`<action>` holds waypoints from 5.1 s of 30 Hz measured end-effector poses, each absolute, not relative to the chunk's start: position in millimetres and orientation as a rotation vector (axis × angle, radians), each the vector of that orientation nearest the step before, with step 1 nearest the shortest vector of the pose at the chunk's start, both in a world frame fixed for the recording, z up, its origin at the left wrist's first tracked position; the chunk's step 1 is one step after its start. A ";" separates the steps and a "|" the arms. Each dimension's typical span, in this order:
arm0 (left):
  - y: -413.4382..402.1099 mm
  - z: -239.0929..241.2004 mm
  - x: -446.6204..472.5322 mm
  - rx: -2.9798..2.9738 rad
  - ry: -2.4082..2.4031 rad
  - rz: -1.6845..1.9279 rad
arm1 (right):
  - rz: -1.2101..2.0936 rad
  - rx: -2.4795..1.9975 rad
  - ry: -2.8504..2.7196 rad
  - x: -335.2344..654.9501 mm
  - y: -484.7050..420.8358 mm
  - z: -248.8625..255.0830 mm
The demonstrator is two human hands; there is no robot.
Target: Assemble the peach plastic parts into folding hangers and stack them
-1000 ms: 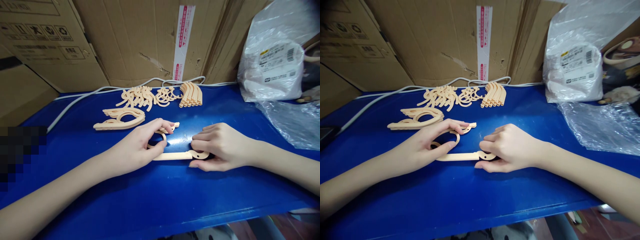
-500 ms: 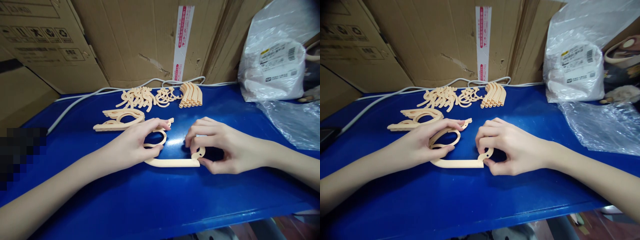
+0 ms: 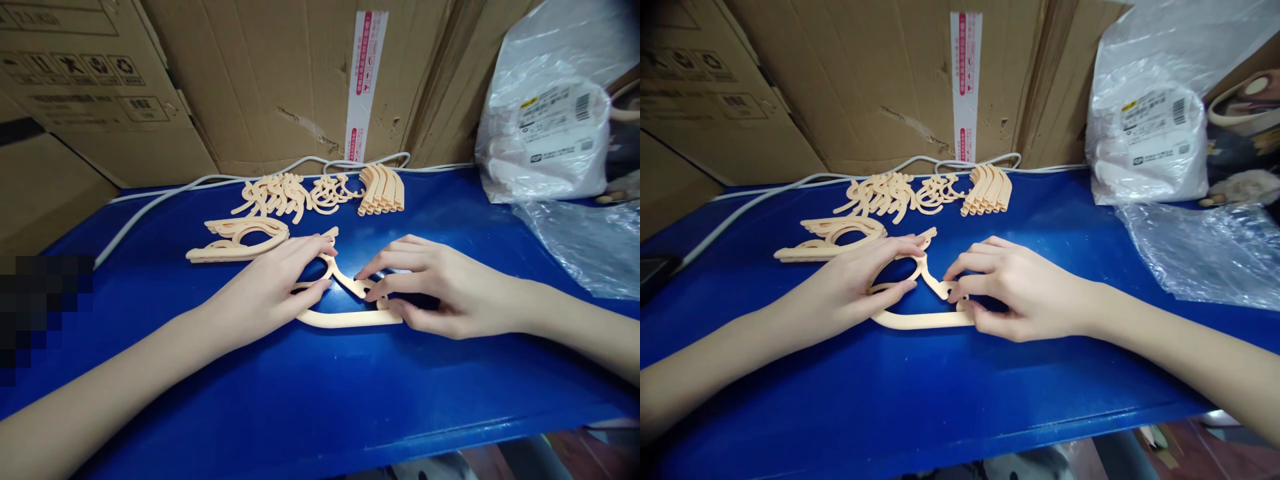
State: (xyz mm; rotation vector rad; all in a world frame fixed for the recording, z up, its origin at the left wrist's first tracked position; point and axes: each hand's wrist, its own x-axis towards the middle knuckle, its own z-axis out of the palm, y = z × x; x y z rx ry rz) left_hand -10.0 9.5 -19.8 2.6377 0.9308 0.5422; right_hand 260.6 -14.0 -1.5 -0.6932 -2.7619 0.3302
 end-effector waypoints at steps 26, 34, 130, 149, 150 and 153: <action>2.5 -19.8 -2.0 2.462 0.968 0.682 | 0.519 -0.546 -2.709 248.3 -24.7 -7.5; 4.4 -21.3 -2.1 2.448 0.885 0.650 | 0.518 -0.537 -2.709 248.1 -24.1 -9.2; -0.8 -21.2 -5.2 2.762 0.910 0.484 | 0.248 -0.925 -2.575 258.0 -10.5 -22.2; 0.9 -23.3 -4.2 2.699 1.007 0.474 | 0.287 -1.009 -2.440 259.7 -6.9 -24.4; 1.4 -23.0 -3.9 2.702 0.994 0.480 | 0.292 -1.016 -2.436 259.8 -6.9 -24.3; 3.2 -21.2 -3.2 2.731 0.954 0.539 | 0.357 -1.069 -2.369 260.3 -6.9 -23.7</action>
